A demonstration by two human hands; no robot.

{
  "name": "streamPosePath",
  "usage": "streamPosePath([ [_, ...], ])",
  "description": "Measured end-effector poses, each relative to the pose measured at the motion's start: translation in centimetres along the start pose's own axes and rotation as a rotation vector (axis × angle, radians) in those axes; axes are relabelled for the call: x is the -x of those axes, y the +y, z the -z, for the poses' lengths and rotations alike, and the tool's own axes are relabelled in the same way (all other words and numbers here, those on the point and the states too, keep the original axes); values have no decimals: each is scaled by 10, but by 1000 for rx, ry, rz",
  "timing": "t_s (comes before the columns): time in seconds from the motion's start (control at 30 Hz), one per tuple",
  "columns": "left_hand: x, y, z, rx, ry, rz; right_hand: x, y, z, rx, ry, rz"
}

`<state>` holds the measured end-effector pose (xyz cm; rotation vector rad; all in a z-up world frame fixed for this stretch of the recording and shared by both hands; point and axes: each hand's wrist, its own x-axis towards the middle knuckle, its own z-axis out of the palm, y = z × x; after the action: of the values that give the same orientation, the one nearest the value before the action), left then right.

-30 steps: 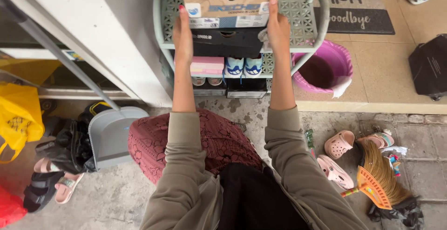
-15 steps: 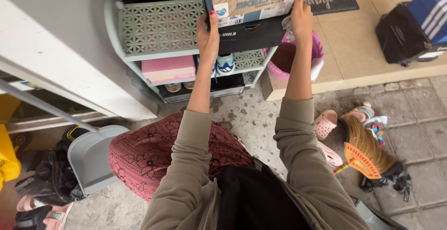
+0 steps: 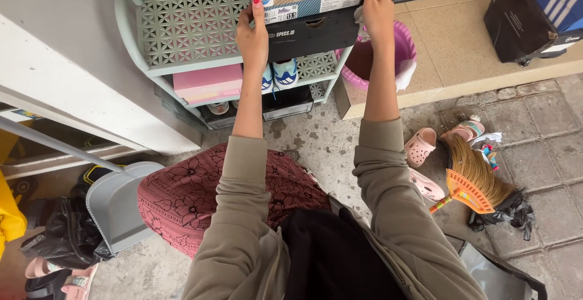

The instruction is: Cleaning shoeboxes with a cloth and organizing them on a rack.

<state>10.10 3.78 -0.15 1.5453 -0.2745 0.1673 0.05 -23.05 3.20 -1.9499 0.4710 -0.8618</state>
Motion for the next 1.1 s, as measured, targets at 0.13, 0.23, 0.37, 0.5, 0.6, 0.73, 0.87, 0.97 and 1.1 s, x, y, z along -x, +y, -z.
streamPosePath([
  [0.13, -1, 9, -2, -81, 0, -46, -8, 28, -2, 68, 70, 142],
  [0.23, -2, 0, -7, -115, -52, -7, -9, 36, -1, 17, 71, 47],
  [0.37, -1, -1, -8, -144, -31, -104, -10, 47, -1, -63, 47, -1],
  [0.5, 12, 12, -13, -143, -1, -17, 4, 33, 1, -215, 16, -20],
  [0.6, 27, 1, -31, 149, 112, -21, 23, 21, 7, -466, -26, -141],
  [0.73, 80, 11, -54, 318, 348, -236, 43, 34, 30, -575, 109, -77],
  [0.87, 127, 0, -86, 69, 401, -571, 56, 80, 63, -812, 152, -107],
  [0.97, 152, -14, -114, 255, 26, -484, 76, 111, 93, -901, 160, -74],
  [1.1, 158, -12, -158, 415, -533, 18, 104, 108, 136, -945, 189, -134],
])
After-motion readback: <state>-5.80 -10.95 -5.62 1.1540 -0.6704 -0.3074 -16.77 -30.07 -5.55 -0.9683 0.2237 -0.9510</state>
